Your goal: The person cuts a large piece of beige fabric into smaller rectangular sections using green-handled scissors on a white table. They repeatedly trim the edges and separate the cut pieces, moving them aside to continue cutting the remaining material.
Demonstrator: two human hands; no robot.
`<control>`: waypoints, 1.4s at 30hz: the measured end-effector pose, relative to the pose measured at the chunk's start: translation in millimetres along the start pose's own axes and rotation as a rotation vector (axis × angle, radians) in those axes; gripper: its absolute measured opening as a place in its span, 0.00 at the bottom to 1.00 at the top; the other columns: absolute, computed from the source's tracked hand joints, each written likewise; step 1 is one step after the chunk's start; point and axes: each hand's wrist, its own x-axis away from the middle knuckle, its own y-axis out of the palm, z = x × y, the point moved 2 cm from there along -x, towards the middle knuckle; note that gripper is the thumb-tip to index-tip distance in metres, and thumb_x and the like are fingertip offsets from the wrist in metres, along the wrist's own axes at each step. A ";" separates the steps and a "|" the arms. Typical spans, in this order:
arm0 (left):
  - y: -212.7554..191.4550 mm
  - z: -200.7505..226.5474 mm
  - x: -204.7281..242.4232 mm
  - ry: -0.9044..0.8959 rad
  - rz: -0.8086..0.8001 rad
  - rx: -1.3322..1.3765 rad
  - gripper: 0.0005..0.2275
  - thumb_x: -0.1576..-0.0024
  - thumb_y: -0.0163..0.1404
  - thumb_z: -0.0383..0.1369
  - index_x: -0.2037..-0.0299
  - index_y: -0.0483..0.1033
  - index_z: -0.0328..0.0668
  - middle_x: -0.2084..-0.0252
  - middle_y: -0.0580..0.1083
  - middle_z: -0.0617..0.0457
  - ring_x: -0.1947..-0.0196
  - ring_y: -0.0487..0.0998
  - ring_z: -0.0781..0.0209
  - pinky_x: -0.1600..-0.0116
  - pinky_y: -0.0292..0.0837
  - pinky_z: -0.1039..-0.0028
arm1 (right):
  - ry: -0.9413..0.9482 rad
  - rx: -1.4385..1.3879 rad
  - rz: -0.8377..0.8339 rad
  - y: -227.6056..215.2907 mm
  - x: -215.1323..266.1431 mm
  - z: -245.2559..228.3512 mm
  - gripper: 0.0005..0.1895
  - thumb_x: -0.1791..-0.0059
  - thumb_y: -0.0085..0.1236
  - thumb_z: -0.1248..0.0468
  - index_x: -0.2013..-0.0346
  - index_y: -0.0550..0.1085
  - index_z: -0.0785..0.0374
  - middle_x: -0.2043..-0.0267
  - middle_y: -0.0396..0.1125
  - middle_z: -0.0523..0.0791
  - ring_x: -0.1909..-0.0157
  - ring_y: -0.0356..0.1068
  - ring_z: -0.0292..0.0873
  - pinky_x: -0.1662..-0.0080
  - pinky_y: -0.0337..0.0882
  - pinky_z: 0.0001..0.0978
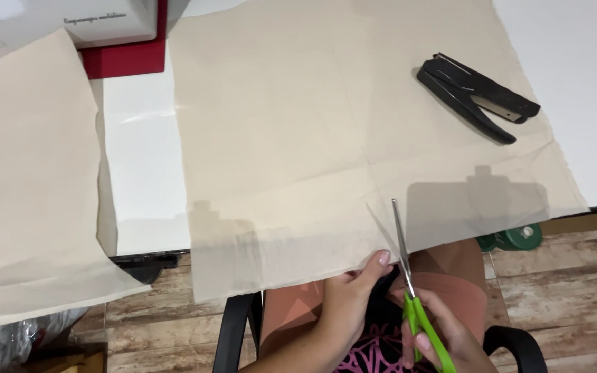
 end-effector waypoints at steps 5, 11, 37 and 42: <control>0.0 3.7 1.1 -0.076 0.005 -0.041 0.13 0.48 0.61 0.27 0.55 0.84 0.26 0.56 0.84 0.40 0.56 0.85 0.52 0.45 0.85 0.68 | 0.049 -0.044 0.059 2.9 0.3 11.0 0.36 0.52 0.57 0.52 0.32 0.63 0.61 0.72 0.70 0.50 0.78 0.79 0.48 0.66 0.75 0.33; 1.7 7.8 0.3 -0.013 0.001 -0.016 0.14 0.48 0.60 0.24 0.52 0.82 0.28 0.56 0.84 0.39 0.57 0.85 0.49 0.47 0.85 0.63 | 0.135 -0.170 0.109 15.4 2.2 -1.2 0.34 0.52 0.59 0.57 0.32 0.65 0.58 0.74 0.67 0.50 0.77 0.75 0.48 0.67 0.71 0.33; 2.9 21.5 4.4 -0.052 -0.004 -0.160 0.17 0.49 0.61 0.30 0.49 0.84 0.36 0.48 0.85 0.49 0.46 0.83 0.61 0.36 0.75 0.73 | 0.020 0.019 0.192 -5.0 -10.1 26.1 0.27 0.52 0.58 0.61 0.36 0.75 0.61 0.78 0.70 0.45 0.79 0.66 0.36 0.70 0.66 0.27; 1.6 23.3 6.5 -0.013 -0.048 -0.208 0.18 0.48 0.61 0.31 0.47 0.83 0.38 0.46 0.84 0.49 0.45 0.82 0.60 0.35 0.73 0.73 | 0.016 -0.127 0.077 4.8 -23.0 -3.9 0.30 0.51 0.57 0.60 0.34 0.68 0.60 0.79 0.68 0.49 0.81 0.70 0.43 0.73 0.71 0.31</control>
